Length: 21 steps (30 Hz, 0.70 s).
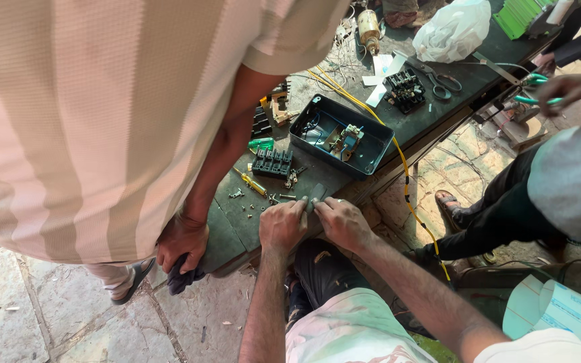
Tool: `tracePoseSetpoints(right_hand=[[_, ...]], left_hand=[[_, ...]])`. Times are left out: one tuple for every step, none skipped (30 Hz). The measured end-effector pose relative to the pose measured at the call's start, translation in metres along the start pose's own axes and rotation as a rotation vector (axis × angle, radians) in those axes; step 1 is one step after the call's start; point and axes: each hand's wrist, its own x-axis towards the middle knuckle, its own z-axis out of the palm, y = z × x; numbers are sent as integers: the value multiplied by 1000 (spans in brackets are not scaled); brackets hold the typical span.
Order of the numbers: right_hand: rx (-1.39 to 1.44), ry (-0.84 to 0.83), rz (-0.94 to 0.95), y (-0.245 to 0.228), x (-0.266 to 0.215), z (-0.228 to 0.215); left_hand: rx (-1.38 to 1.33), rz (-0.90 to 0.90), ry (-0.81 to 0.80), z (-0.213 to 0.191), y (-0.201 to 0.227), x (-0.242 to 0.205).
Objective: The person repeatedly files small metal components on a workbench using a hand file, picking up each piece, filing its edges, and placing it back on the table. The work area contains disassembled electrical parts, tools, and wires.
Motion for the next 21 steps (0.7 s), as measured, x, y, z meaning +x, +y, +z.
tracePoseSetpoints(right_hand=[[8,2,2,1,0,0],[17,3,3,3,1,0],[24,4,2,5,1,-1],[17,10,13,6,2,-2],[10,15,22,8,4,-2],[2,21,31,9,6,-3],[9,4,9,9,7,-3],[15,-14,-13,8,7,-3],[22,-32,-34,7,7,-4],[-18,-48,-41,7,7,-4],[-56,-65,-43,5,4,-5],[-93,-83,-44,3,2,-5],[-93,-59,-47,2,3,-6],[-93,-35,-49,0,3,-7],[-96,-6,-54,-1,6,-8],[-73,15,-104,-1,9,-10],[-48,32,-150,-2,9,-11],[-24,49,-196,-3,7,-12],[-46,20,-153,-4,5,-12],[-67,-10,-110,-5,3,-11],[-89,-38,-77,-5,4,-11]], left_hand=[[0,0,0,0,0,0],[0,0,-1,0,0,-1],[-1,-2,2,0,0,0],[-1,3,5,-1,1,-1],[-1,6,10,-1,1,0],[-1,10,15,-2,1,1],[-1,6,5,-2,1,1],[-2,1,-4,-3,1,2],[-3,-3,-14,-3,1,2],[2,-6,-13,-3,0,3],[6,-8,-18,-2,1,1],[11,-9,-22,-2,1,0],[-5,2,-5,-2,1,0],[-20,14,12,-3,1,-1],[-34,29,34,-4,0,2],[-31,24,31,-5,0,4],[-31,17,22,-5,0,4],[-31,10,13,-5,1,3],[-22,11,9,-4,2,2],[-12,12,4,-3,2,0],[0,8,9,-3,2,0]])
